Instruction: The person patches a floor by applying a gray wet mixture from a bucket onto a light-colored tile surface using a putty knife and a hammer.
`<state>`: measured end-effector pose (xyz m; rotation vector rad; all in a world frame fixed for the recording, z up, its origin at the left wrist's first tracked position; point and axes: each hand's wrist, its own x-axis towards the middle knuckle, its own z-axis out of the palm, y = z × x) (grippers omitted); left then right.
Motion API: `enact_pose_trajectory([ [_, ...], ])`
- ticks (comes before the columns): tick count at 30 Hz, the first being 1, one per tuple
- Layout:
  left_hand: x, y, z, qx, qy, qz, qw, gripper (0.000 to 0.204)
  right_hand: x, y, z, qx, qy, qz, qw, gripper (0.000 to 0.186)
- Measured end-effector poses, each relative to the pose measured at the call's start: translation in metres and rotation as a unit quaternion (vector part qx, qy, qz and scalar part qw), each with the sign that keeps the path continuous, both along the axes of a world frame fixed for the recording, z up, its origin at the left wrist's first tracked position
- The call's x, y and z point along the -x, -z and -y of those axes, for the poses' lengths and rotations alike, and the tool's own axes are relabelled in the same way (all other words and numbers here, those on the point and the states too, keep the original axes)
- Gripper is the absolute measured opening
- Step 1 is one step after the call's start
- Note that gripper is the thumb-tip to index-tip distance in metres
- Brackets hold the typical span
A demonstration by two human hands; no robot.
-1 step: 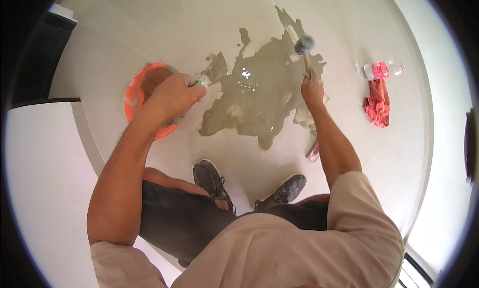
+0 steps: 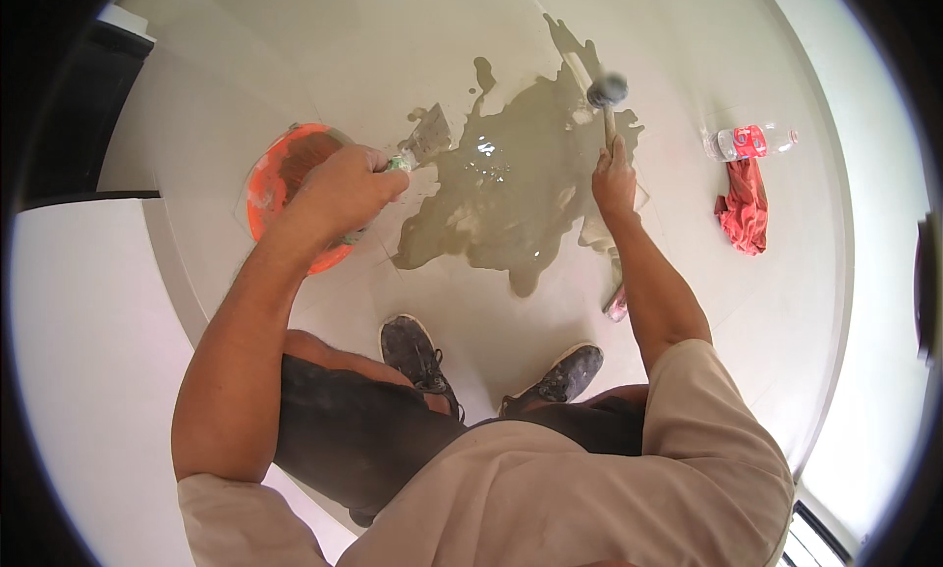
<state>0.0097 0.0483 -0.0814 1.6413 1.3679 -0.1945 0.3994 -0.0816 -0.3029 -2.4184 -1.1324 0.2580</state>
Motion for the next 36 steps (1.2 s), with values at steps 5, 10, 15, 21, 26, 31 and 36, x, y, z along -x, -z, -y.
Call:
enact_pose_trajectory([
  [5, 0.002, -0.004, -0.002, 0.023, 0.020, -0.012, 0.999, 0.029, 0.022, -0.010, -0.010, -0.007, 0.035, -0.015, 0.999, 0.042],
  [10, 0.001, 0.003, -0.004, 0.009, 0.025, 0.019, 0.999, 0.029, 0.013, 0.002, -0.010, 0.024, 0.003, 0.019, 1.000, 0.043],
  [15, -0.006, -0.009, -0.003, 0.004, 0.021, 0.015, 1.000, 0.028, 0.001, 0.017, -0.013, 0.047, -0.018, 0.056, 0.997, 0.041],
  [21, 0.001, -0.003, -0.004, -0.010, 0.020, 0.013, 1.000, 0.027, 0.008, 0.009, -0.013, 0.033, -0.030, 0.051, 0.998, 0.040],
  [26, -0.001, 0.000, -0.004, 0.007, 0.026, 0.015, 1.000, 0.026, -0.003, 0.004, -0.011, 0.013, -0.047, 0.022, 0.999, 0.042],
  [31, 0.006, -0.006, -0.001, 0.020, 0.012, 0.011, 1.000, 0.027, 0.020, 0.009, -0.009, 0.009, -0.005, 0.014, 1.000, 0.041],
  [36, 0.002, -0.007, -0.002, 0.014, 0.011, 0.011, 1.000, 0.029, 0.006, 0.016, -0.009, 0.031, -0.031, 0.040, 0.998, 0.039],
])
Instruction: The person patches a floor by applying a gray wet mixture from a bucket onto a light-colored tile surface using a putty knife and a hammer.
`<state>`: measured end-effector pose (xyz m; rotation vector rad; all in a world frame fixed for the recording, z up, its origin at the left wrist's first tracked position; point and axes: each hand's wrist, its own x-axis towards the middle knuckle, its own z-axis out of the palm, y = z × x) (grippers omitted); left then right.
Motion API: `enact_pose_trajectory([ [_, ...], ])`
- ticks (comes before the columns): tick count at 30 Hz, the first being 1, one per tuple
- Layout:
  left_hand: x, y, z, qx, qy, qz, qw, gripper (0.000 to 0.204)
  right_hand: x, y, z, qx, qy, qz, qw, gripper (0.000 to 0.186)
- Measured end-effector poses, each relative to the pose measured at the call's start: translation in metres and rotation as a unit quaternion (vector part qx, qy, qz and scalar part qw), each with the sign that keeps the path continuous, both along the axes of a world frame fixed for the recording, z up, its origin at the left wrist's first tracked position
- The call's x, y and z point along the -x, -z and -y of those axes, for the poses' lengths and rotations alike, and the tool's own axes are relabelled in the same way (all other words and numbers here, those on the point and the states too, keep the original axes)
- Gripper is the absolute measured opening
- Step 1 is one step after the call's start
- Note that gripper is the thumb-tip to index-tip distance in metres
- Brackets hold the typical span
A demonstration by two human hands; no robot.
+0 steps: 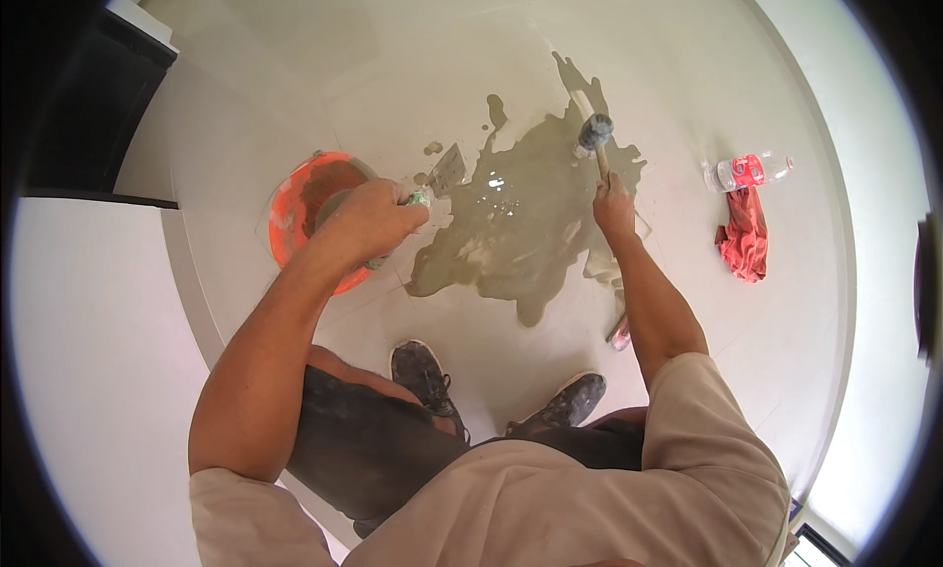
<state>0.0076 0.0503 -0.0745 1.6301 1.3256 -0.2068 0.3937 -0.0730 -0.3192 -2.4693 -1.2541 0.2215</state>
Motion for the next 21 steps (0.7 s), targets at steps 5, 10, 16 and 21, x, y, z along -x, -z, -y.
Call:
enact_pose_trajectory([
  [5, -0.003, -0.004, 0.002, 0.001, 0.008, -0.009, 1.000, 0.027, -0.010, 0.006, -0.001, 0.012, -0.042, 0.041, 0.998, 0.038],
  [10, 0.001, -0.003, 0.003, -0.002, 0.005, -0.005, 1.000, 0.026, -0.007, -0.003, -0.008, -0.048, -0.002, 0.015, 0.999, 0.035],
  [16, -0.001, -0.001, 0.002, -0.019, 0.016, -0.021, 0.999, 0.027, -0.006, -0.010, -0.013, -0.019, 0.010, -0.012, 1.000, 0.036],
  [21, 0.000, -0.003, 0.003, -0.008, 0.008, -0.034, 0.999, 0.027, 0.007, -0.012, -0.007, 0.023, 0.036, -0.016, 0.999, 0.037],
])
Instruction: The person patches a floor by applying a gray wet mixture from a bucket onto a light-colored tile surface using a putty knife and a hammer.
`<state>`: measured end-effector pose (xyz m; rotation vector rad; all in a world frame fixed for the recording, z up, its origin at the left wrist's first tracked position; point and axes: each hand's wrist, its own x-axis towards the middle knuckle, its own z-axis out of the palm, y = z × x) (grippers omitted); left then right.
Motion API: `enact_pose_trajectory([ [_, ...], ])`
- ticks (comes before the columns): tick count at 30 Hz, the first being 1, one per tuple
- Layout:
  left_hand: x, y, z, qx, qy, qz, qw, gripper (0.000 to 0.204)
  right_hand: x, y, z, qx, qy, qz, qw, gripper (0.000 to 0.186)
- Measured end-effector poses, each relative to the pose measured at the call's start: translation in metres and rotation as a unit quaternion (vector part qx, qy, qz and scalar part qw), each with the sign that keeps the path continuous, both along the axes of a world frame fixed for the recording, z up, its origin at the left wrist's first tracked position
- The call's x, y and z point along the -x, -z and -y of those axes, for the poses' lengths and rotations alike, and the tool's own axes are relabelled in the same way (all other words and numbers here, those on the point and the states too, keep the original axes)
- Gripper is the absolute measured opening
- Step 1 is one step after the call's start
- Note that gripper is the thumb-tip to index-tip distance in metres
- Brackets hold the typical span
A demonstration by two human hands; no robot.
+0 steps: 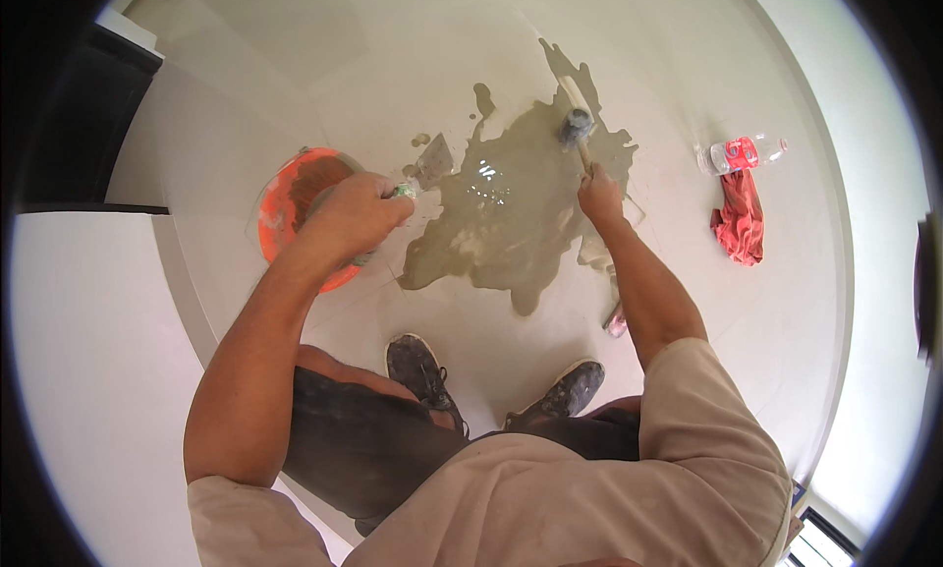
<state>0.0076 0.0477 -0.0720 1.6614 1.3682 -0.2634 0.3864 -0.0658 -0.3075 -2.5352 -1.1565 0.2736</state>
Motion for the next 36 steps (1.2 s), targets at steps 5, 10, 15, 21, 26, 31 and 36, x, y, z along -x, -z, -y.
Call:
enact_pose_trajectory([
  [5, -0.001, 0.000, 0.000, 0.022, -0.004, 0.007, 1.000, 0.029, -0.004, 0.002, 0.009, 0.018, -0.010, -0.025, 0.999, 0.034],
  [10, -0.004, 0.003, -0.002, 0.017, 0.001, -0.001, 1.000, 0.025, -0.017, 0.006, 0.014, -0.020, -0.027, -0.009, 0.999, 0.035],
  [15, -0.001, 0.007, -0.002, 0.013, 0.000, 0.008, 1.000, 0.025, -0.006, -0.013, 0.005, -0.028, 0.011, -0.027, 0.999, 0.036],
  [21, 0.000, 0.008, -0.002, -0.003, 0.004, 0.009, 1.000, 0.026, -0.012, -0.002, 0.006, -0.048, 0.004, -0.025, 0.999, 0.039],
  [26, -0.001, 0.002, -0.002, 0.027, -0.003, 0.004, 1.000, 0.025, 0.004, -0.015, 0.007, -0.062, 0.024, 0.003, 0.998, 0.040],
  [31, 0.000, 0.000, -0.001, 0.009, -0.008, 0.029, 1.000, 0.023, -0.006, -0.007, 0.002, -0.069, -0.023, 0.020, 0.997, 0.040],
  [36, -0.007, 0.001, 0.001, 0.002, 0.003, 0.037, 0.999, 0.024, -0.014, 0.004, 0.019, -0.005, -0.040, 0.033, 0.999, 0.042],
])
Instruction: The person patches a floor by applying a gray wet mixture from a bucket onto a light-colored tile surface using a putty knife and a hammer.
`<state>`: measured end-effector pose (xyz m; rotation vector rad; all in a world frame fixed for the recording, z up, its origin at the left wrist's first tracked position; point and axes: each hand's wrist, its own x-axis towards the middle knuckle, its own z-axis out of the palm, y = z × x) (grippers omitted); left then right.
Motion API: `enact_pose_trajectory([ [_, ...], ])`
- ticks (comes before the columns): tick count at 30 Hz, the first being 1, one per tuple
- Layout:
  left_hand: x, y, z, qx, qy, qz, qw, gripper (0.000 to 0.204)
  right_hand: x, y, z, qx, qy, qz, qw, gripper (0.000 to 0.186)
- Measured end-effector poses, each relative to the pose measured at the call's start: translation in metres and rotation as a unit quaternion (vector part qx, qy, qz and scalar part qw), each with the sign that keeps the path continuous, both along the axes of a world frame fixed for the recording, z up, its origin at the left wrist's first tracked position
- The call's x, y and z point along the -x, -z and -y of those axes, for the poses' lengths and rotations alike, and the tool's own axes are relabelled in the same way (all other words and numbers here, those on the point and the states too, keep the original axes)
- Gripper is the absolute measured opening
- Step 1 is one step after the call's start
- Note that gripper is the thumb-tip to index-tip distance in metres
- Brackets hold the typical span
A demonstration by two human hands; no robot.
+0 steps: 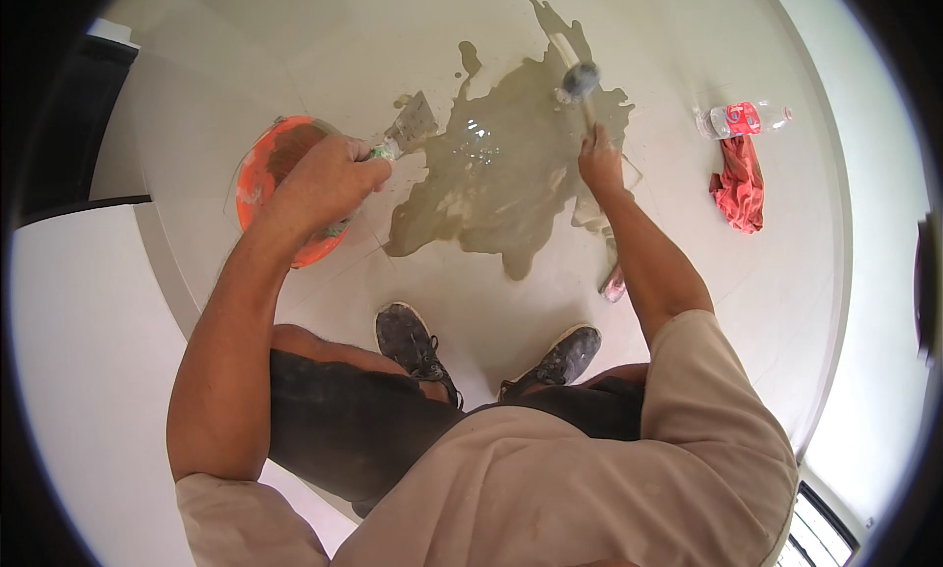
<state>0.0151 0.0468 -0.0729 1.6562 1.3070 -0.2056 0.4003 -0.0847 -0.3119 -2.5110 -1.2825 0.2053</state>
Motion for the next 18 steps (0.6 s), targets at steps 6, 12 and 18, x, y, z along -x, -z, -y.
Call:
enact_pose_trajectory([
  [6, 0.010, -0.006, 0.002, -0.002, -0.012, -0.019, 1.000, 0.026, 0.030, -0.049, -0.024, -0.296, 0.046, -0.069, 0.951, 0.039],
  [12, 0.004, -0.007, 0.002, 0.023, -0.021, -0.013, 0.999, 0.024, 0.000, -0.002, -0.013, -0.075, 0.014, -0.019, 0.997, 0.036],
  [18, -0.002, -0.009, 0.001, 0.004, -0.014, -0.013, 1.000, 0.027, -0.015, 0.022, 0.007, -0.176, 0.027, -0.002, 0.984, 0.042],
])
